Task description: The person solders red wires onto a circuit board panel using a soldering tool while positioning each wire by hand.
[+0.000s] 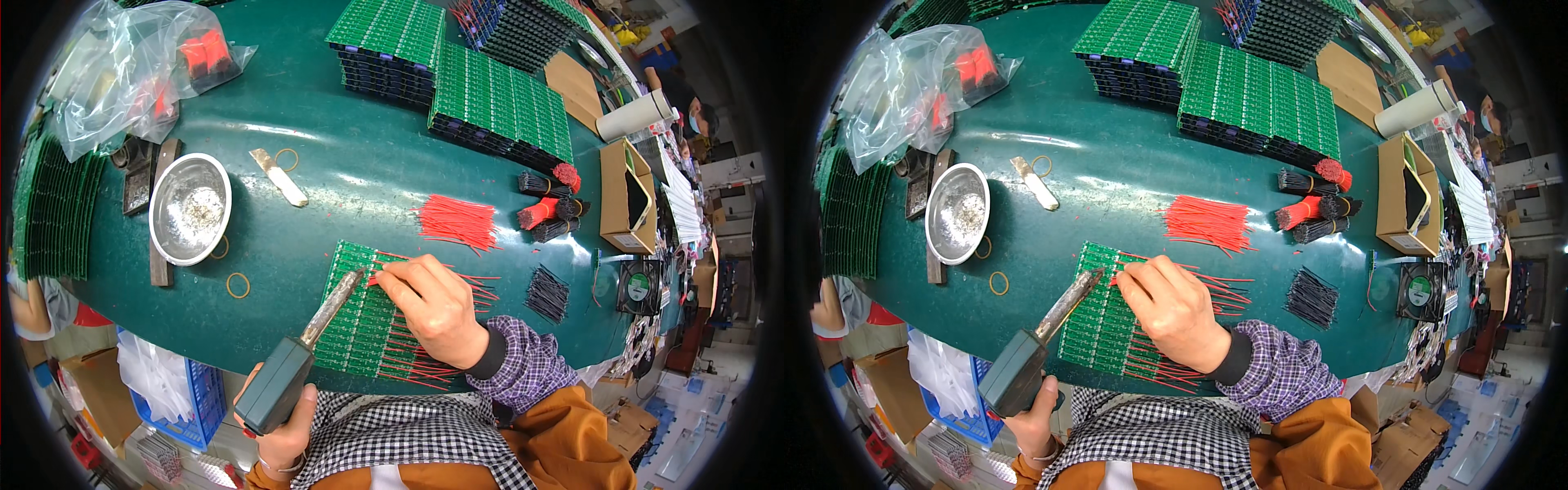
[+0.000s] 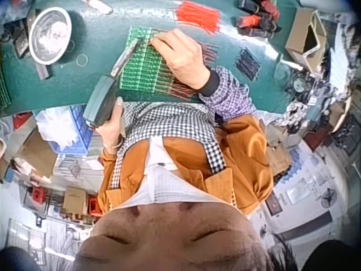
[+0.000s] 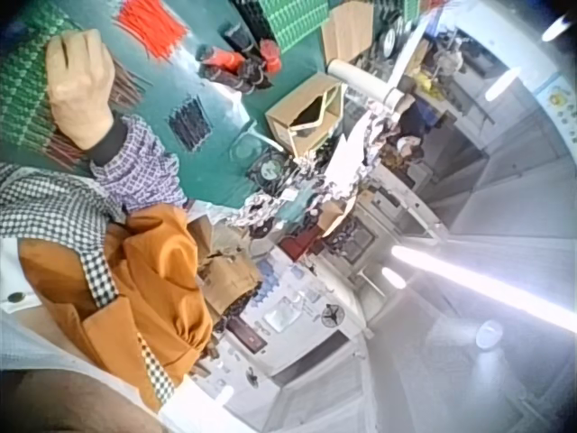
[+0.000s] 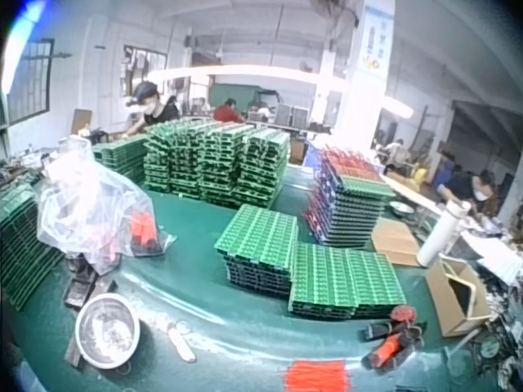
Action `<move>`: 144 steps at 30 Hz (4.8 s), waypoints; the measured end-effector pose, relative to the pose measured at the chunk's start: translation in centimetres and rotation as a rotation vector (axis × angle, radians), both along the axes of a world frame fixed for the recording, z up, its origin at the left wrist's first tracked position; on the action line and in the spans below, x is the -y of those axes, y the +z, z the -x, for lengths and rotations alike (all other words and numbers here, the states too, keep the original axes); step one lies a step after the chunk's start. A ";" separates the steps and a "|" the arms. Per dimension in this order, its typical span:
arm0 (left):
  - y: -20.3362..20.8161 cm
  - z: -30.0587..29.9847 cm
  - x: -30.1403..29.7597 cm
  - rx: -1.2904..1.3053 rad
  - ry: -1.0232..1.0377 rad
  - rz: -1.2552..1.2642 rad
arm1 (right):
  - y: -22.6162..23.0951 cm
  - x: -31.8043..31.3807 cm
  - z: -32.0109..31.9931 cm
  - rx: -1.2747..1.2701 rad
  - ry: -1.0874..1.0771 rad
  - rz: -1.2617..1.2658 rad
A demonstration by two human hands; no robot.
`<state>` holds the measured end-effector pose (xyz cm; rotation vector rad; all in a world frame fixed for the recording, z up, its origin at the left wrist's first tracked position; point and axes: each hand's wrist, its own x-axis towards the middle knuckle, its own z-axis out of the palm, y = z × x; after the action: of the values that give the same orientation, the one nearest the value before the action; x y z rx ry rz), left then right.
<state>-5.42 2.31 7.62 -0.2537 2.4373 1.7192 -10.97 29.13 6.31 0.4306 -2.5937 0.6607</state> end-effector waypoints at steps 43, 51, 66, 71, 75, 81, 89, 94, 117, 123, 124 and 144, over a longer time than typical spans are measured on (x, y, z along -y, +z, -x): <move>0.1 -0.1 0.3 -0.050 -0.041 0.010 | 0.1 0.3 -0.5 0.007 0.047 0.051; -0.2 -0.5 0.6 -0.033 -0.014 -0.004 | 0.1 0.4 -0.4 -0.003 0.040 0.044; -0.2 0.1 0.0 -0.092 -0.105 0.063 | 0.1 0.4 -0.5 0.008 0.027 0.035; -0.5 -0.8 0.6 -0.027 -0.012 -0.008 | 0.0 0.4 -0.6 0.015 0.026 0.040; -0.7 -1.2 0.9 0.001 0.001 -0.008 | 0.0 0.3 -0.5 0.000 0.040 0.004; 0.1 -0.6 0.2 -0.062 0.008 -0.011 | 0.0 0.5 -0.6 -0.001 0.021 0.039; -0.5 -1.6 1.5 -0.067 -0.066 -0.075 | 0.1 0.6 -0.7 -0.010 0.011 0.021; -0.6 -1.7 1.7 -0.092 -0.070 -0.085 | 0.5 0.6 -0.7 -0.035 0.004 0.020; -0.4 -0.6 0.2 -0.182 -0.032 0.022 | 0.1 0.9 -1.1 0.002 -0.003 0.038; -0.4 0.0 -0.3 -0.151 -0.065 -0.001 | -0.3 0.7 -1.0 -0.010 0.006 0.028; -0.5 0.0 -0.3 -0.151 -0.069 0.003 | -0.3 0.6 -1.0 -0.016 0.020 0.012; 1.8 0.2 7.4 -0.859 0.311 0.315 | -0.1 1.1 -0.9 -0.029 0.008 0.029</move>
<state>-5.63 -5.10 9.39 0.1217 3.4515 1.8030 -10.03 28.01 6.20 0.4386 -2.5532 0.6895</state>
